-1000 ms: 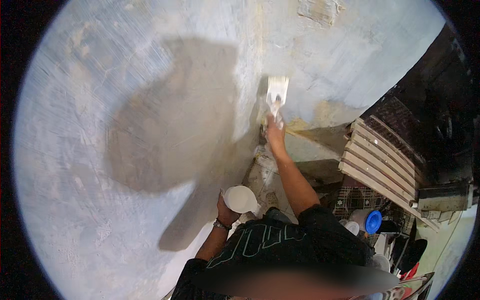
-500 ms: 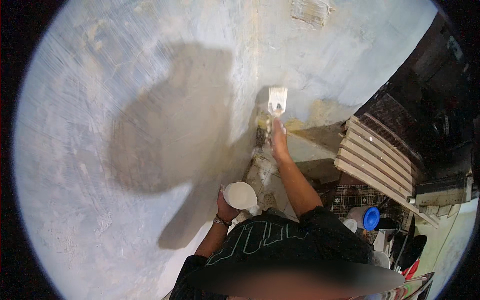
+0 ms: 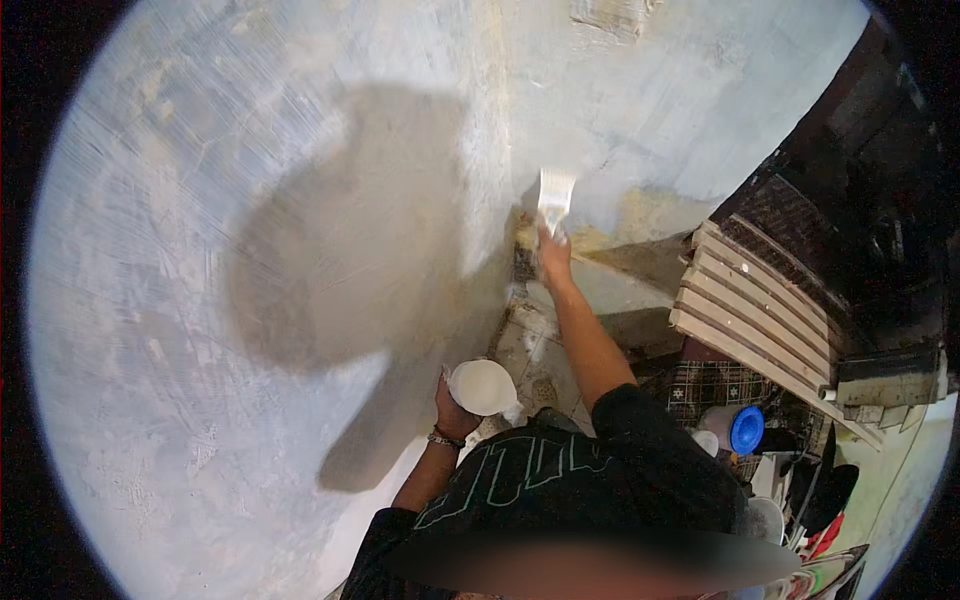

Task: The person paints a wall using a paintbrush and a container of white paint.

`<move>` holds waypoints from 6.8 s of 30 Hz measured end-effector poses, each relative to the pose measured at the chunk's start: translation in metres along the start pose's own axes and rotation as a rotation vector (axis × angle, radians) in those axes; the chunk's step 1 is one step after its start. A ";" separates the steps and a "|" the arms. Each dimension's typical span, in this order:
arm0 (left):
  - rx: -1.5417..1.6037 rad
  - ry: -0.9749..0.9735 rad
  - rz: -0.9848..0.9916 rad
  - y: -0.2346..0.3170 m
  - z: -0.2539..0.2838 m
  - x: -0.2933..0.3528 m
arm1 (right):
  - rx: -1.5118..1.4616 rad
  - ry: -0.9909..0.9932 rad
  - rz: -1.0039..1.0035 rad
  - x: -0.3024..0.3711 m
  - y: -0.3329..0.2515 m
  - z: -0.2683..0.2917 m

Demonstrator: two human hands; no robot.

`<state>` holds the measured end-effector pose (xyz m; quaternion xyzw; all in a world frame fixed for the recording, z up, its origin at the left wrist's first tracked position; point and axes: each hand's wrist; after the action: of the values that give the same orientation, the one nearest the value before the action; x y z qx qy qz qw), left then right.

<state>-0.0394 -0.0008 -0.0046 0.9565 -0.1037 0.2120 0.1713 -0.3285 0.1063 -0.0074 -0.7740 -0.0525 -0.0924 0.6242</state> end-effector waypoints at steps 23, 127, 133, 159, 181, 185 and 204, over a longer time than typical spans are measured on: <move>0.021 0.190 0.032 -0.004 0.025 0.015 | 0.092 0.148 -0.437 0.003 0.099 0.018; 0.158 0.204 0.165 -0.010 0.051 0.005 | 1.660 -0.721 0.364 -0.030 0.167 0.063; 0.134 0.202 0.138 -0.009 0.047 0.004 | 0.404 -0.040 -0.343 -0.026 0.138 0.056; 0.227 0.169 0.243 -0.009 0.041 0.003 | 0.061 0.136 -0.576 0.002 0.112 0.021; 0.084 0.077 0.095 -0.005 0.029 0.004 | -0.276 0.220 -0.255 0.080 -0.017 0.011; 0.084 0.105 0.167 -0.001 0.010 -0.001 | -0.188 0.322 -0.323 0.051 0.031 0.083; 0.011 0.000 0.121 0.006 -0.045 -0.041 | 0.562 0.337 -0.048 0.051 0.039 0.133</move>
<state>-0.0941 0.0159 0.0169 0.9495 -0.1600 0.2225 0.1527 -0.2603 0.2263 -0.0614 -0.5439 0.0096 -0.2157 0.8109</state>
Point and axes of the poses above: each hand's wrist, its own x-axis away from the middle knuckle, its own z-axis out of the back of the hand, y = z × x, and after that the axes turned 4 degrees about z, right-handed
